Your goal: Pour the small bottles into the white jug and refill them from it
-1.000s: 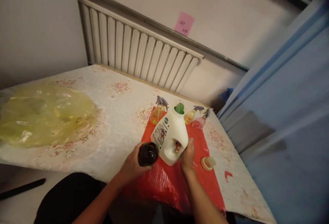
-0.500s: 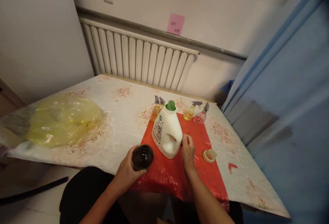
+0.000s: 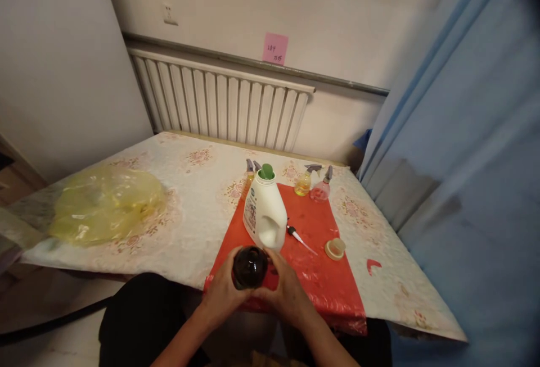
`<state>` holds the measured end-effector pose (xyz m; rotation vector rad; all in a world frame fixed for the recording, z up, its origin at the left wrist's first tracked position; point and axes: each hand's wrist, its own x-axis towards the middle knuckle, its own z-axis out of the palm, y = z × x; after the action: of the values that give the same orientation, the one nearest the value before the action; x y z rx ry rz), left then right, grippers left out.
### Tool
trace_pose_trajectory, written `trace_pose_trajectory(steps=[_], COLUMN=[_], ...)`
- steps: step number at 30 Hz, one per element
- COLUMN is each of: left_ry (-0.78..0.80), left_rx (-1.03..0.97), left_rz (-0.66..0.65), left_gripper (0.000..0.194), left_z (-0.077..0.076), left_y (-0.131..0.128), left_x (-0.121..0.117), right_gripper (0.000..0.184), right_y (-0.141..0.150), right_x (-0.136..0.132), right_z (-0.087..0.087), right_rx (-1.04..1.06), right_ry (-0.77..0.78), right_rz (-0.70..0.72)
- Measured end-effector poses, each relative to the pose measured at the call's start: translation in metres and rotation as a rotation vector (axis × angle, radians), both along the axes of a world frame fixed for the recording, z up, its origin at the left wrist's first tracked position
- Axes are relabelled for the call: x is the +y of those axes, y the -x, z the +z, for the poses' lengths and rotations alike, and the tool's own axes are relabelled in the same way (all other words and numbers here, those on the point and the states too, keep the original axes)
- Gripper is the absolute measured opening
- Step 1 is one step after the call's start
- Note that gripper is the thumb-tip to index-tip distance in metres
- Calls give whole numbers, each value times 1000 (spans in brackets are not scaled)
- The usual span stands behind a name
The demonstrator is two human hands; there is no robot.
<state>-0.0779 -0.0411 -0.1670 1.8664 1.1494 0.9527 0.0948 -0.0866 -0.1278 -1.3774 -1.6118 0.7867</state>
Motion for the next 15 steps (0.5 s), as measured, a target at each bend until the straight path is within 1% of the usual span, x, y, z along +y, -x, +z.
trace_pose_trajectory(steps=[3, 8, 12, 15], left_ry=[9, 21, 30, 60], left_rx=[-12, -27, -9, -1], left_rz=[-19, -31, -38, -67], left_gripper=[84, 77, 70, 74], left_z=[-4, -13, -13, -9], left_y=[-12, -30, -42, -52], left_x=[-5, -12, -14, -12], right_gripper=[80, 89, 90, 81], right_y=[-4, -10, -16, -21], right_x=[-3, -6, -7, -7], right_z=[-9, -28, -29, -25], right_rx=[20, -30, -67, -90], right_ry=[27, 92, 90, 64], right_rz=[-47, -173, -223, -254])
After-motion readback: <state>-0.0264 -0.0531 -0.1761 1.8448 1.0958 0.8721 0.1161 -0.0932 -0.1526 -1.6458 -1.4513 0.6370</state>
